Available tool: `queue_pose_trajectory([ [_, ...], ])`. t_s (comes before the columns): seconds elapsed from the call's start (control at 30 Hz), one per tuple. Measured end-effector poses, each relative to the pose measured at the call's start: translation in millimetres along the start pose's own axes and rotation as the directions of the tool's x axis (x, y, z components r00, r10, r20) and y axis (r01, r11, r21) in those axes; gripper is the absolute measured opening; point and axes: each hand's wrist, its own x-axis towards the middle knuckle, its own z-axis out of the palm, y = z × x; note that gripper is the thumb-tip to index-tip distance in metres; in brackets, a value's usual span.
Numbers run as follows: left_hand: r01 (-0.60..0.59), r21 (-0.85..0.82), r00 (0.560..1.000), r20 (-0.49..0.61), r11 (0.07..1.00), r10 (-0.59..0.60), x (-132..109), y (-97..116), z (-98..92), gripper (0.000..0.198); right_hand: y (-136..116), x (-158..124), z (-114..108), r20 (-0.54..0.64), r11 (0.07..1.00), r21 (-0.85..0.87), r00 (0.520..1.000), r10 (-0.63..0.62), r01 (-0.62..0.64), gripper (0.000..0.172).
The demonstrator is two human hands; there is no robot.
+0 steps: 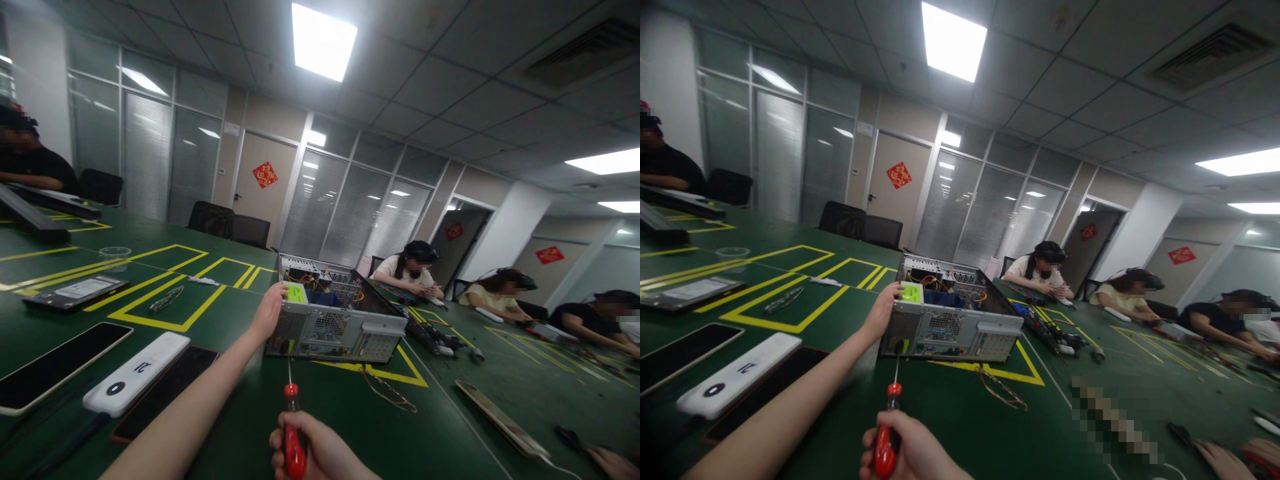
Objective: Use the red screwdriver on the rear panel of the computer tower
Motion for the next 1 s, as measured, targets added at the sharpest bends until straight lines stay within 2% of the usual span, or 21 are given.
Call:
queue_pose_trajectory([
  [0.1, -0.002, 0.000, 1.000, -0.006, 1.000, 0.002, 0.0, 0.3, 0.0, 0.046, 9.6, 15.0, 2.8, -0.158, 0.997, 0.068, 0.986, 0.054, -0.044, 0.043],
  [0.2, -0.003, 0.004, 1.000, -0.007, 1.000, 0.003, 0.1, 0.5, 0.0, 0.046, 11.9, 18.3, 7.0, -0.205, 0.996, 0.092, 0.978, 0.041, -0.023, 0.054],
  [0.5, -0.014, 0.017, 1.000, 0.011, 1.000, 0.014, 1.3, 0.7, -1.5, 0.049, -1.8, 5.6, 17.8, -0.261, 0.995, 0.102, 0.965, 0.040, -0.014, 0.055],
  [0.77, -0.005, -0.004, 1.000, 0.007, 1.000, 0.005, 1.2, 0.3, -0.7, 0.048, -1.8, 12.7, 10.0, -0.247, 0.989, 0.150, 0.968, 0.034, 0.004, 0.051],
  [1.0, -0.004, -0.007, 1.000, 0.004, 1.000, 0.004, 0.8, 0.2, -0.5, 0.046, -3.7, 12.0, 12.4, -0.269, 0.994, 0.113, 0.962, 0.045, -0.015, 0.050],
])
